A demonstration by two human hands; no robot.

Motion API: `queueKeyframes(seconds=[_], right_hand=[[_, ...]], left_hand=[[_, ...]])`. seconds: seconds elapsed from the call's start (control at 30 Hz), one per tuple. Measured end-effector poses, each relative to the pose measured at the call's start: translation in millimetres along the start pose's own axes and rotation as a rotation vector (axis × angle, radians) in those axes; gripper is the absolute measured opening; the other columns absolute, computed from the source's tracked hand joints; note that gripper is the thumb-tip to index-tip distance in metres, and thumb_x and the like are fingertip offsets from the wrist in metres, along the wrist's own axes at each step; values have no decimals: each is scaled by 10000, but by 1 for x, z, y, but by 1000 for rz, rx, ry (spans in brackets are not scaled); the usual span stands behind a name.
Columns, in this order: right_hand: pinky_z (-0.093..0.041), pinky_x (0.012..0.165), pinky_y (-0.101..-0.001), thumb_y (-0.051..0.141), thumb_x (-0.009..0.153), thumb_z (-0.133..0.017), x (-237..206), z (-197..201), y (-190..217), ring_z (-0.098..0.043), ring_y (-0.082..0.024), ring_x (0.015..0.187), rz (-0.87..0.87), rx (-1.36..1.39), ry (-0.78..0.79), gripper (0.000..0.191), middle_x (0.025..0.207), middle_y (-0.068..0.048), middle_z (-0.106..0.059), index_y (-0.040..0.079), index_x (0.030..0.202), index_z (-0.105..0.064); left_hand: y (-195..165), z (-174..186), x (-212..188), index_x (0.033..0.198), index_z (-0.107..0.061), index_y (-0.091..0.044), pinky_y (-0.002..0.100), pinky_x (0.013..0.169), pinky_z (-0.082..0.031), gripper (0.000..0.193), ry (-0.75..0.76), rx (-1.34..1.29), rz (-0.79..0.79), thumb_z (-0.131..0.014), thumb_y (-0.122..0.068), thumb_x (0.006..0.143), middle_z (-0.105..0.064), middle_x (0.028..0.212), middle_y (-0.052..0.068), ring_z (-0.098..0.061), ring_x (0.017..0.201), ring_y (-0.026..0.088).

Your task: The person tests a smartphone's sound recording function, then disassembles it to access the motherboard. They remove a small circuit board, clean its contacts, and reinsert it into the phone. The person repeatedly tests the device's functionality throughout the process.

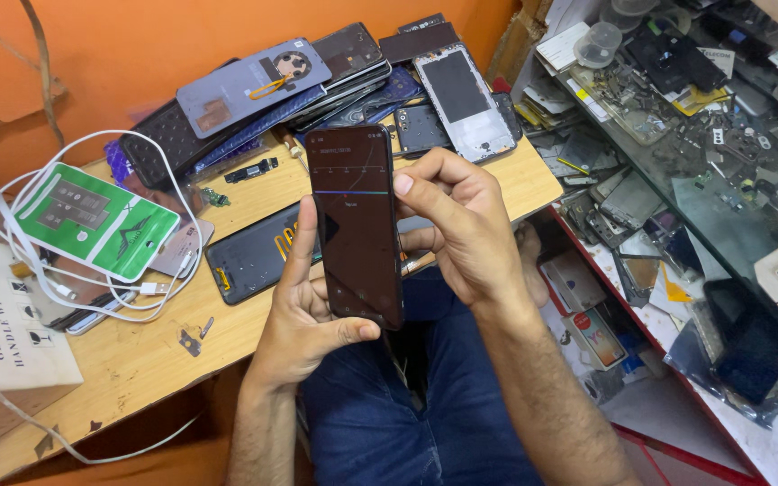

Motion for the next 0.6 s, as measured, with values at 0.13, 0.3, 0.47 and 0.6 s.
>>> queueKeyframes(seconds=[0.13,0.3,0.47,0.6], right_hand=[[-628,605,-288,118,999,-691,-1,0,1,-716,-136,841,-3,4,10,88,990,-92,-730,44,987,-643],[-628,608,-290,109,1005,-678,0,0,0,-723,-145,842,-9,15,21,78,997,-106,-732,41,994,-641],[-628,617,-284,111,1011,-668,1,1,-3,-721,-140,839,-21,32,27,73,998,-106,-732,47,996,-635],[-632,634,-283,107,1029,-656,1,2,-3,-697,-116,835,-22,36,33,75,992,-94,-722,38,1002,-641]], left_hand=[[-1,0,1,1681,32,-239,375,948,-626,1346,-1,12,5,-857,90,726,-698,1284,201,-732,1095,219],[-3,-2,1,1684,39,-241,371,965,-615,1356,5,7,-6,-864,86,727,-685,1303,206,-725,1106,216],[-2,1,0,1682,33,-234,360,957,-618,1352,-17,8,8,-868,74,721,-672,1332,199,-721,1109,206],[-3,1,0,1684,33,-235,353,936,-627,1343,-2,33,-16,-868,77,737,-678,1317,191,-725,1090,196]])
Point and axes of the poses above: each hand's wrist, its own x-axis towards the middle knuckle, its own z-axis out of the back of the hand, y = z × x, the point moved 8 cm from there along x, towards the middle knuckle
